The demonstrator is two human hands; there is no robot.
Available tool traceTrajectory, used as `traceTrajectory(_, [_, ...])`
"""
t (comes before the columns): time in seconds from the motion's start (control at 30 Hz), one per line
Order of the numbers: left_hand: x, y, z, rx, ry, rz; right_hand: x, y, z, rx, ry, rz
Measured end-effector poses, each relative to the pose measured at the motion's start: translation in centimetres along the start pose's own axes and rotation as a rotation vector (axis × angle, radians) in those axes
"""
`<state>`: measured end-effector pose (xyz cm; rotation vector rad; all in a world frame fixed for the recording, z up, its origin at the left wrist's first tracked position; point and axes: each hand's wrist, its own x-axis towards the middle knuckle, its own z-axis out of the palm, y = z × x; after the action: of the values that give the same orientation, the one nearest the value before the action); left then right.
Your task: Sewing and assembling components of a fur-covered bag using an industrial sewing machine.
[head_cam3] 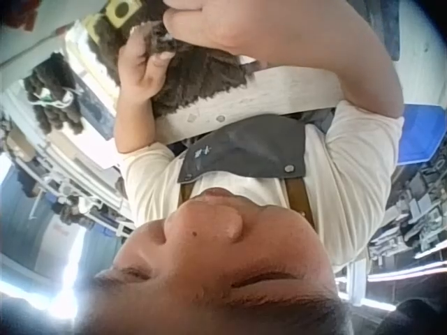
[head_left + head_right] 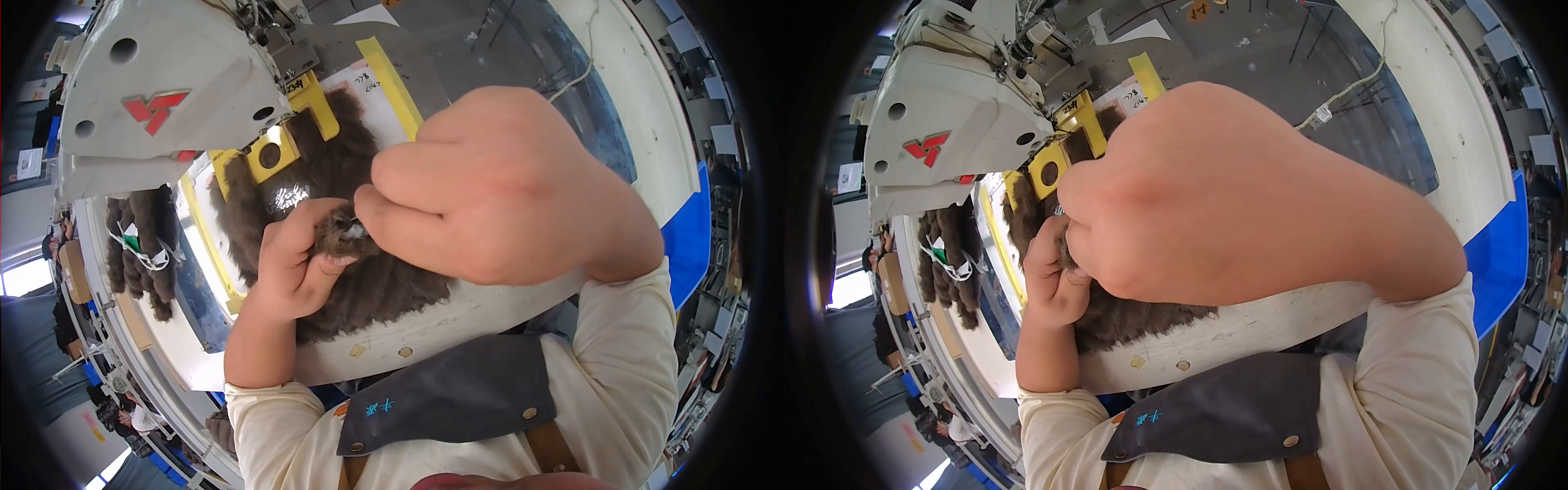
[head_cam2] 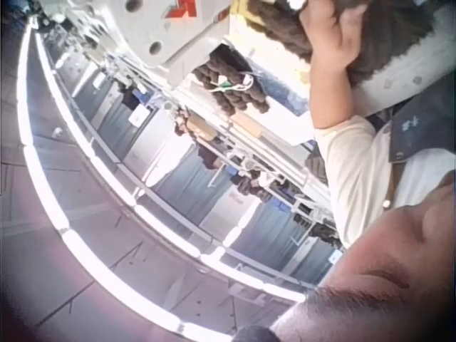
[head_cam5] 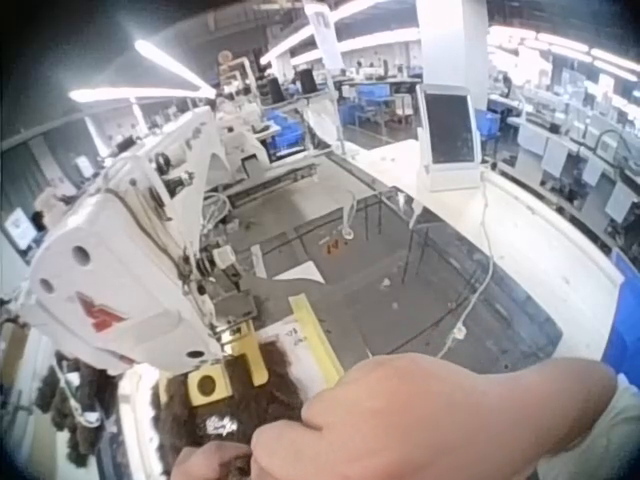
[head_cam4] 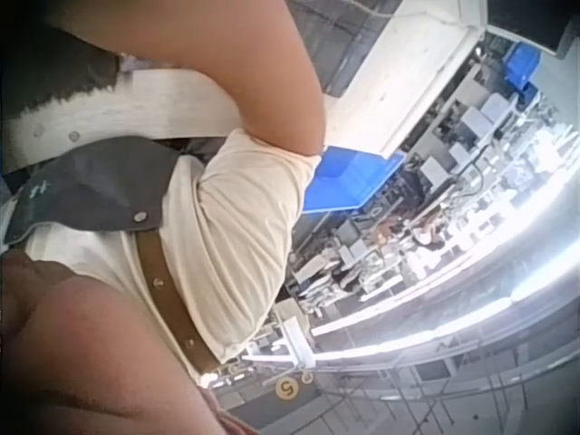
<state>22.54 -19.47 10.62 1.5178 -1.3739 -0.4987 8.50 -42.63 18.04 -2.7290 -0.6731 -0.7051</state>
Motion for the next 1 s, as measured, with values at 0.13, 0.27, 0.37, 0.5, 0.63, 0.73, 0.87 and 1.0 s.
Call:
traceTrajectory(0.13, [0.1,0.0,0.1,0.019,0.019,0.005,-0.1,0.4,-1.3,-0.028,0.062,0.014])
traceTrajectory(0.27, [0.0,-0.1,0.1,0.002,0.071,0.007,-0.1,0.6,-2.8,-0.064,0.101,0.041])
traceTrajectory(0.37, [0.0,-0.1,0.2,-0.032,0.076,0.0,-0.1,0.5,-2.9,-0.049,0.05,0.02])
traceTrajectory(0.5, [0.1,0.0,0.1,0.03,0.015,0.037,-0.2,0.2,-1.3,-0.037,-0.009,0.003])
traceTrajectory(0.63, [0.1,0.2,0.1,0.036,-0.005,0.031,-0.2,0.2,-0.5,-0.001,0.03,-0.008])
traceTrajectory(0.73, [0.2,0.1,0.3,0.01,0.029,0.04,-0.1,0.3,-1.6,-0.03,0.084,0.002])
traceTrajectory(0.87, [0.1,0.0,0.3,-0.043,0.055,0.018,0.4,-0.1,-2.7,-0.04,0.123,0.011])
traceTrajectory(1.0, [0.0,-0.1,0.3,-0.049,0.049,0.027,0.4,-0.3,-2.5,-0.028,0.113,-0.011])
